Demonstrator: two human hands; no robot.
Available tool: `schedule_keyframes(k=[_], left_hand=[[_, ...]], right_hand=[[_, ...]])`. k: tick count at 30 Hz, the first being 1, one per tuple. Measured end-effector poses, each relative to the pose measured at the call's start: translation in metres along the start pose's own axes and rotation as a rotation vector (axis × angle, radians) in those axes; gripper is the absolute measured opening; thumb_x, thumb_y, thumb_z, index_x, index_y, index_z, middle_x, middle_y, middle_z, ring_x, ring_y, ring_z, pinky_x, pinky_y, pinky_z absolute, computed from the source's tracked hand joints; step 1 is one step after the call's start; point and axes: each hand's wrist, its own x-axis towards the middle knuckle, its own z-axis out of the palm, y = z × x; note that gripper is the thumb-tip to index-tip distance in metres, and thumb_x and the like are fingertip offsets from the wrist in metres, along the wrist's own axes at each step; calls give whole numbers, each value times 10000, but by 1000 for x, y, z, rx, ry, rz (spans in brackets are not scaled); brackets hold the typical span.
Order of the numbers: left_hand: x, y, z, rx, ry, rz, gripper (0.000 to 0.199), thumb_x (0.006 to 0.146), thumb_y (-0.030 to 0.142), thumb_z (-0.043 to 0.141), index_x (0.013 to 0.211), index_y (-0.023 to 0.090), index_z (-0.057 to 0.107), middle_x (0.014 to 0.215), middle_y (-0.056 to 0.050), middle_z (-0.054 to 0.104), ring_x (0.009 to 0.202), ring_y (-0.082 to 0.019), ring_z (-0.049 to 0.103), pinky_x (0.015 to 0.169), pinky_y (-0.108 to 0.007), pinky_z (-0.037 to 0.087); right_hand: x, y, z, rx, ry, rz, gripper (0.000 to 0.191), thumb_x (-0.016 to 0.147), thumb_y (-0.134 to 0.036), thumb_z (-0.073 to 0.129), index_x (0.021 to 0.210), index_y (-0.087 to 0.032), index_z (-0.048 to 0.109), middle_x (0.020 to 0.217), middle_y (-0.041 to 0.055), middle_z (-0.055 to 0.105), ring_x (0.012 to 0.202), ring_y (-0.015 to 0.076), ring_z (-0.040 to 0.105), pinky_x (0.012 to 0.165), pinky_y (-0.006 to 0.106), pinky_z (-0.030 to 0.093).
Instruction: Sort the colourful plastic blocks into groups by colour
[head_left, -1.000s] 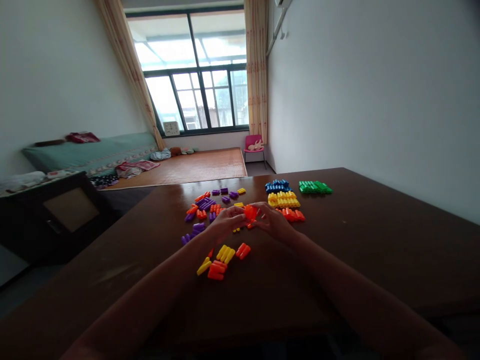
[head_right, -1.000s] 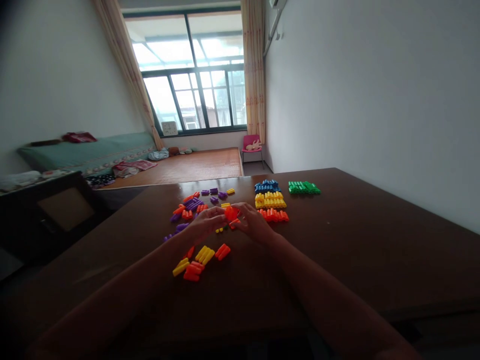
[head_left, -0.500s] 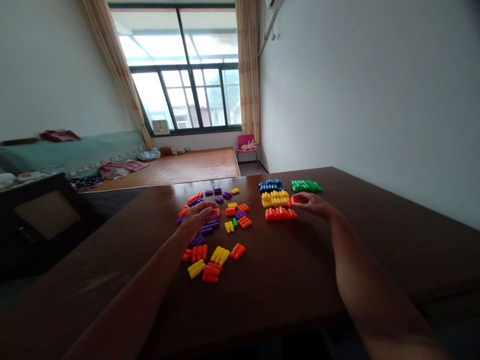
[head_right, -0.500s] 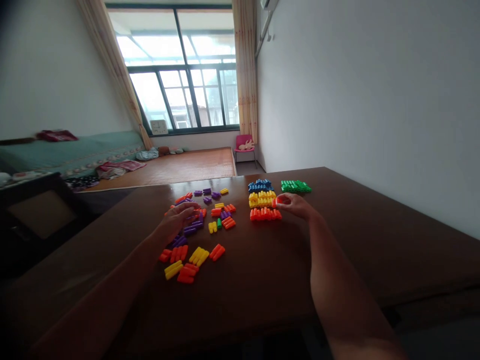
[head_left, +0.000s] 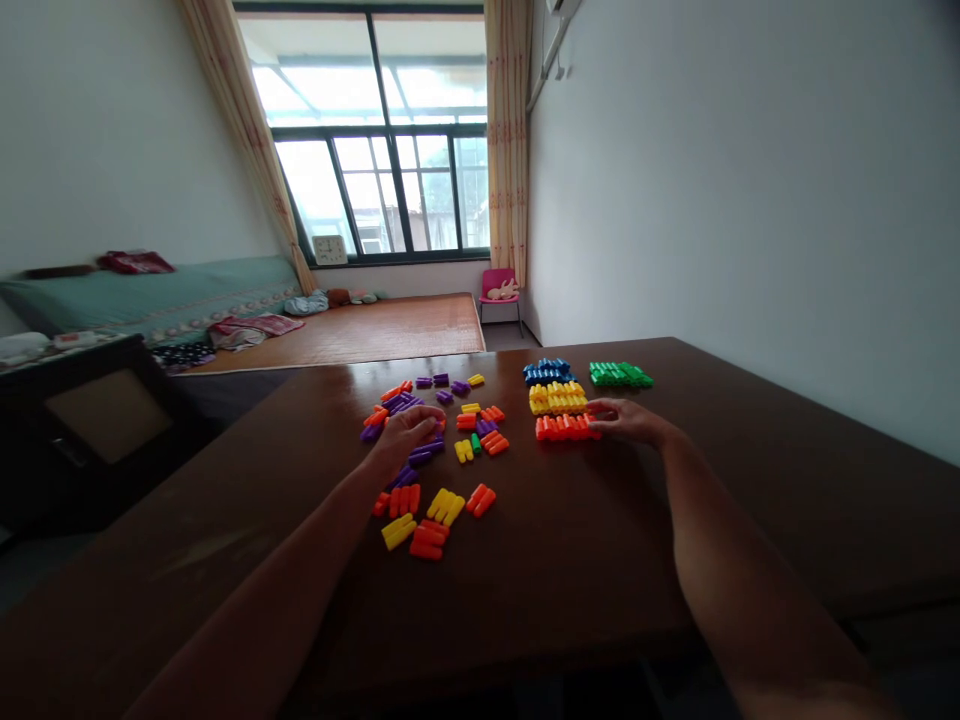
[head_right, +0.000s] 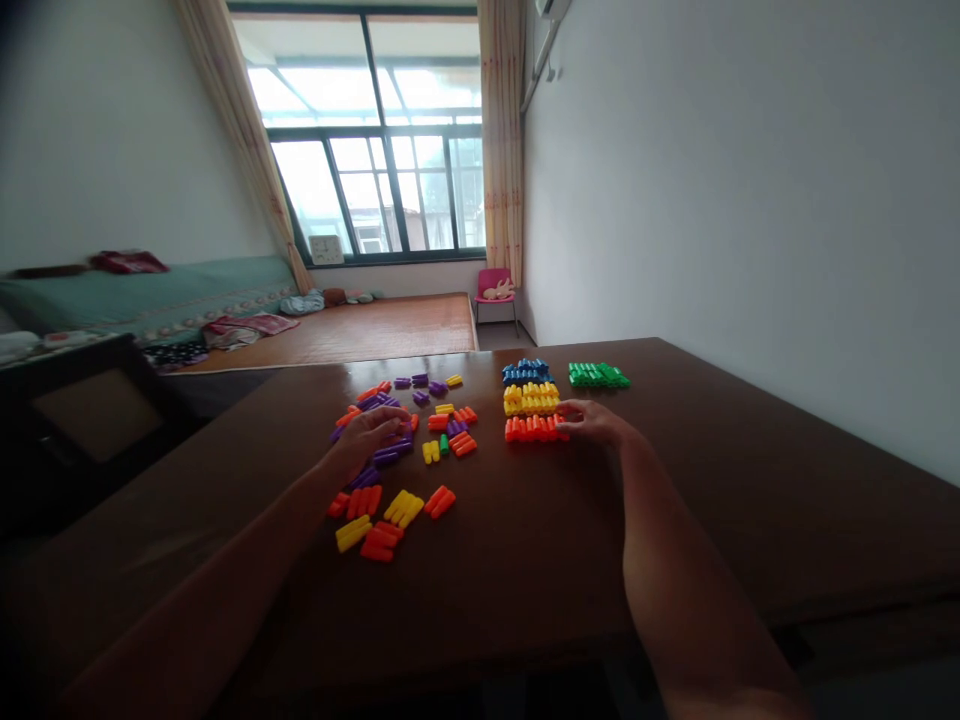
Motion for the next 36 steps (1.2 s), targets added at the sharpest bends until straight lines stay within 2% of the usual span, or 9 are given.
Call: schedule_keyframes(k=[5,7,11,14,19,23,30,33,36], left_hand=[[10,-13,-1,178,26,62,369,725,443,655,959,159,665,898,-49,691,793,-169,652,723,-305,527],[18,-17,1,334,18,119,320,754,387,608,967,156,669,908,-57,697,811,-186,653,756,-329,528],[33,-20,14,733,-46,262,296,795,282,547,1038,175,677,1051,-85,699,980,-233,635,910,-375,480],[43,-18,27,920,-111,324,335,811,253,542,1121,197,657,1185,-90,659,1104,-247,588,987,-380,432],[50,-21,40,1041,-129,307,280,827,292,555,1075,229,668,1211,-70,619,1046,-232,607,931,-361,461],[45,-25,40,1057,-94,292,219,789,272,602,995,242,670,1185,-57,584,959,-217,623,826,-339,497],[38,-29,36,873,-58,271,150,724,198,629,873,183,620,919,-43,641,875,-197,615,792,-329,515],[31,-20,41,674,-74,315,279,706,147,613,982,183,597,1028,-58,645,983,-203,607,826,-327,526],[20,-8,53,507,-177,375,453,715,138,607,1159,207,547,1217,-82,583,1089,-208,575,850,-328,539]], right_hand=[[8,-7,5,-54,307,-72,426,790,-391,642,1147,-158,631,1131,132,675,904,221,671,802,351,546],[10,-12,10,-93,373,-95,388,819,-378,598,1140,-161,627,1091,121,688,866,210,673,786,346,542],[12,-20,21,-209,391,-131,330,842,-339,540,1112,-176,638,936,83,720,751,185,671,723,317,531],[11,-25,28,-285,395,-182,313,838,-315,529,1094,-188,654,898,71,723,730,181,668,710,306,521],[9,-32,32,-325,439,-212,303,839,-283,495,1065,-188,674,855,66,721,725,181,666,716,301,517],[9,-38,37,-333,456,-224,286,830,-239,491,1040,-194,680,914,68,721,765,183,668,752,300,515],[10,-51,56,-272,374,-288,243,837,-242,514,1016,-221,677,981,55,713,767,177,661,733,306,518],[8,-65,68,-142,295,-327,232,847,-268,529,1032,-228,663,980,42,707,750,160,652,707,299,526],[2,-84,84,-63,167,-388,317,820,-320,607,1126,-242,630,935,28,696,734,152,641,682,292,527]])
